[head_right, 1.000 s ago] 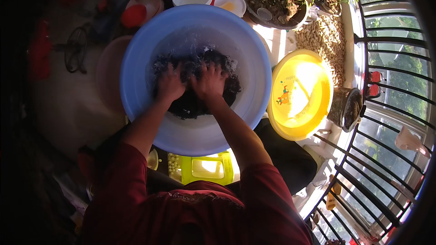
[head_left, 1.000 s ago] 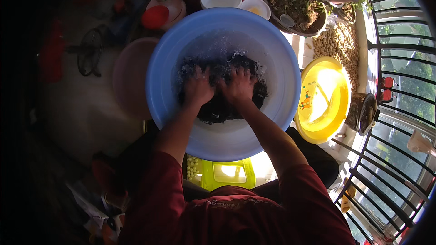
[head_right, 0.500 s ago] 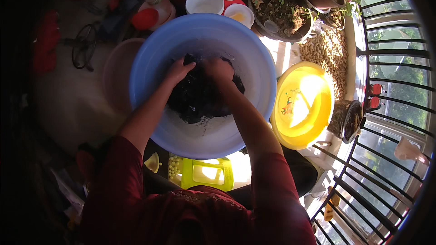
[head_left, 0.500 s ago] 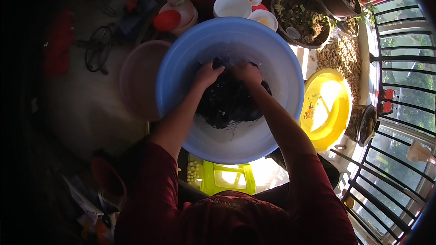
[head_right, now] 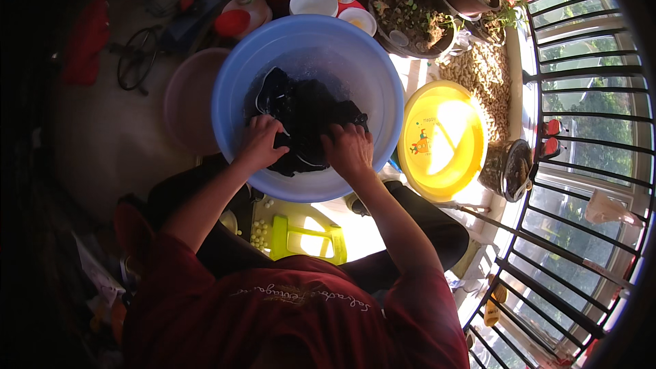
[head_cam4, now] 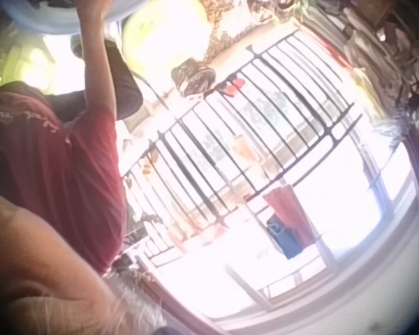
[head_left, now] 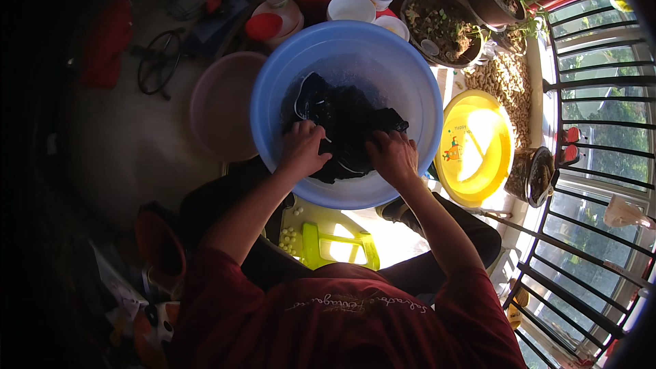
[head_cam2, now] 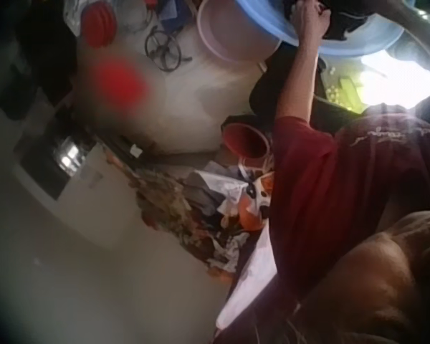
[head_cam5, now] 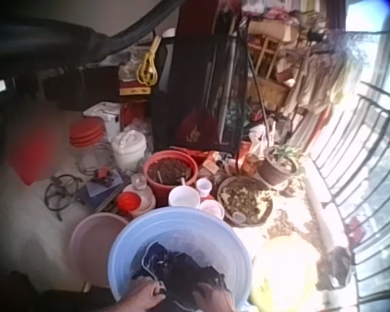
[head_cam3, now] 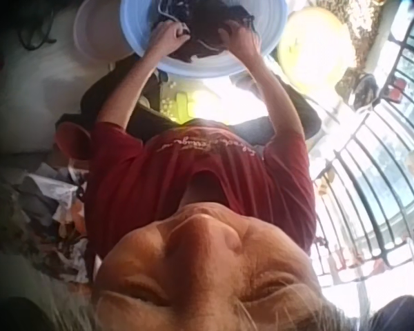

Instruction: The person washes dark clothing by hand in a blue basin filled with water, scrubbing the fabric against itself and then wringing it out.

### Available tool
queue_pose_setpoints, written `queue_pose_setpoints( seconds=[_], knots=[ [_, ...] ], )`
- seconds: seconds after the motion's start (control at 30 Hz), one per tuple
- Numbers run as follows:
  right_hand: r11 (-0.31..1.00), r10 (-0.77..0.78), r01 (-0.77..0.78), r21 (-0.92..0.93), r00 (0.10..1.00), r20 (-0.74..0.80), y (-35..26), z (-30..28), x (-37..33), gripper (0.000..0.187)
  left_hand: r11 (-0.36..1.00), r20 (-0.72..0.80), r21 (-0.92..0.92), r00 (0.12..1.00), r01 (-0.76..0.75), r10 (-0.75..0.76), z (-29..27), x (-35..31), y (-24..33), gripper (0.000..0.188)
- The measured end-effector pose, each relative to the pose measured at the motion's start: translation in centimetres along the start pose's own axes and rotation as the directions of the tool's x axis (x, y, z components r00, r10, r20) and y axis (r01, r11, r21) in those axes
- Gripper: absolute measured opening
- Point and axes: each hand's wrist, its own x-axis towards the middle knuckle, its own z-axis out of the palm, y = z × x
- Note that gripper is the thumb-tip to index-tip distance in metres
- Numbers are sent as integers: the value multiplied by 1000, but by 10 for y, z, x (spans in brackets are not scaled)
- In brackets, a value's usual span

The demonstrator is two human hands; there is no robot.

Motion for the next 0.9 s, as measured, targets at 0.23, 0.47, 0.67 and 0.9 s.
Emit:
queue_pose_setpoints(
  seconds=[0.23,0.47,0.67,0.9],
  knots=[
    [928,-303,221,-301,916,-264,12,71,61,67,974,54,213,995,72,-85,30,45,7,114],
    [976,-195,159,-147,941,-278,20,99,126,61,984,117,175,993,-6,-15,60,96,-40,114],
    [990,-142,134,-51,956,-255,20,98,172,40,985,394,172,915,15,-83,6,140,-31,100],
    [1000,27,-28,-5,995,-94,15,67,193,40,999,146,-28,988,-40,43,17,139,-48,74]
  ],
)
